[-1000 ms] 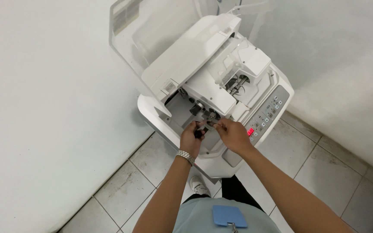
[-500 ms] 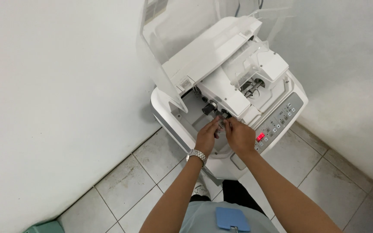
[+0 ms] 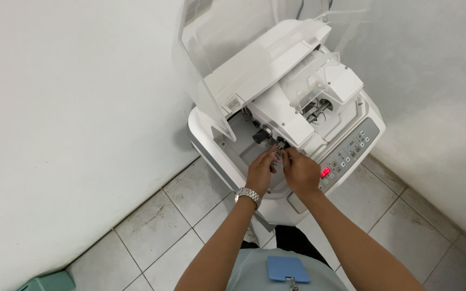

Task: The person processes optical lenses using specialized machinery, cleans and inspects the eyeglasses, and handles lens packaging envelopes.

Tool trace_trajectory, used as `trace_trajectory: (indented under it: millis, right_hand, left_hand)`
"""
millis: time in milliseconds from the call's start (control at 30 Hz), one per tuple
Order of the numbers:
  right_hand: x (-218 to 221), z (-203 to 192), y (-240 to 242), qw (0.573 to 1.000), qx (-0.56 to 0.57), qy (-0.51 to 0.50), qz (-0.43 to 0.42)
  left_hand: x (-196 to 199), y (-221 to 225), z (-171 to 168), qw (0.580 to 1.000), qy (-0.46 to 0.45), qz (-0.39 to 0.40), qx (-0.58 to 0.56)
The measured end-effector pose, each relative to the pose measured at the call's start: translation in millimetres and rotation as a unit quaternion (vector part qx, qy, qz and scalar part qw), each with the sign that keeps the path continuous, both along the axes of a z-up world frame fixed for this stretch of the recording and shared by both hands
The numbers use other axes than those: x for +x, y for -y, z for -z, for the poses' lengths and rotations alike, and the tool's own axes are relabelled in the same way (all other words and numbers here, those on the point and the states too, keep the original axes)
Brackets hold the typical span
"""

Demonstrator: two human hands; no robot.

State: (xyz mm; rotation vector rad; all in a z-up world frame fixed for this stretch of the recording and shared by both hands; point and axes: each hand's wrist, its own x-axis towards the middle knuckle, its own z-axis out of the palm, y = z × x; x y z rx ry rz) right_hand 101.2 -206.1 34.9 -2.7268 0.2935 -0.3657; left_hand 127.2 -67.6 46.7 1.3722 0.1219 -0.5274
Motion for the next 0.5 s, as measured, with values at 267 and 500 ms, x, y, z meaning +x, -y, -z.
trace_trajectory:
  millis: [267, 500]
  right_hand:
    - [-36.9, 9.6, 14.4, 0.996, 0.075, -0.053, 0.022]
    - [-52.7, -25.8, 13.8, 0.733, 0.655, 0.015, 0.182]
  left_hand:
    - [-6.4, -12.2, 14.5, 0.999, -0.022, -0.021, -0.041]
    - [-35.6, -20.0, -10.0, 0.998, -0.032, 0.05, -0.023]
